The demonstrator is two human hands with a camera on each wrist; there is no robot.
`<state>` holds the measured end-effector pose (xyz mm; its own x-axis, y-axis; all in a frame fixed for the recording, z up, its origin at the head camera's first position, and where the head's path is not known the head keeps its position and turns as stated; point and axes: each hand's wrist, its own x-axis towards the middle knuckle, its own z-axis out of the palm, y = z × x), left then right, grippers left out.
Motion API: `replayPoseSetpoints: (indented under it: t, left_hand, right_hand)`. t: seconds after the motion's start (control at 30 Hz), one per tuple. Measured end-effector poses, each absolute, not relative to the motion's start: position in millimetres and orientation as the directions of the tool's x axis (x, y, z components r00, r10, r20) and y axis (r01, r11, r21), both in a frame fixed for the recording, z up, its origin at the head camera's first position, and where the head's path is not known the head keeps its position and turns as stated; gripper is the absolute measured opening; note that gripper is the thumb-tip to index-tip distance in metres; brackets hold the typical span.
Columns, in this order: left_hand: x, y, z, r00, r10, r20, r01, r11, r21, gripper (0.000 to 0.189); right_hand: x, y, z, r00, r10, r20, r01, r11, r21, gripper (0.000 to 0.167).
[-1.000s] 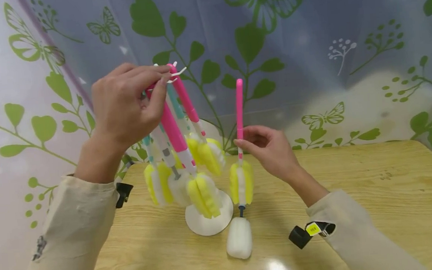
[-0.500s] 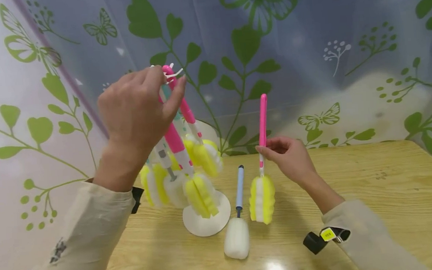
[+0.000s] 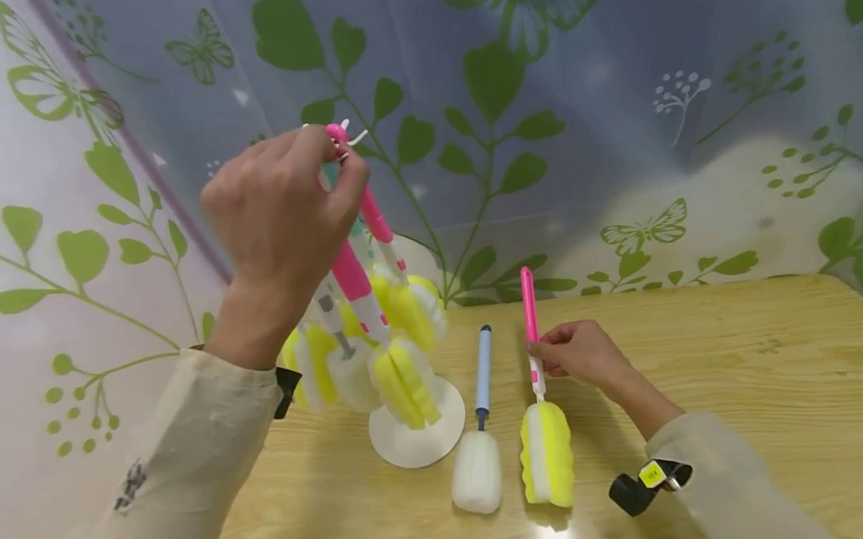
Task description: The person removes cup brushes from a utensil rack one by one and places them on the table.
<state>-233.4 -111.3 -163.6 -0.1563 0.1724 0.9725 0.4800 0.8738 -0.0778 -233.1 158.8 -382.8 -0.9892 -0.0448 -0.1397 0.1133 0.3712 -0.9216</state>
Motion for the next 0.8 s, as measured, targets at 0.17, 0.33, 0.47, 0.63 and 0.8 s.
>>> replayPoseSetpoints:
  t: [0.17,0.33,0.47,0.63,0.8]
  left_hand:
    - [-236,-110,-163,-0.157,0.169,0.973,0.504,0.861,-0.068,0.024]
    - [-238,-112,-164,-0.138,0.149,0.979,0.523,0.851,-0.056,0.024]
    - [-240,-114,-165,-0.118,0.138,0.983,0.543,0.838,-0.052,0.024]
    - [-242,-113,-165,-0.091,0.142,0.986,0.572,0.818,-0.065,0.023]
    - [-246,-116,-166,-0.051,0.15,0.987,0.605,0.791,-0.089,0.021]
  right_hand:
    - [-237,156,-397,-0.98,-0.047,-0.193,0.155,0.428,-0.891,0.033]
    - [-241,150,-408,-0.977,-0.044,-0.21,0.17,0.436,-0.884,0.033]
    - [-244,146,-415,-0.977,-0.037,-0.21,0.174,0.435,-0.884,0.031]
    - [-246,143,-420,-0.977,-0.025,-0.213,0.176,0.477,-0.861,0.03]
    - [-247,140,-423,-0.977,-0.043,-0.21,0.165,0.474,-0.865,0.029]
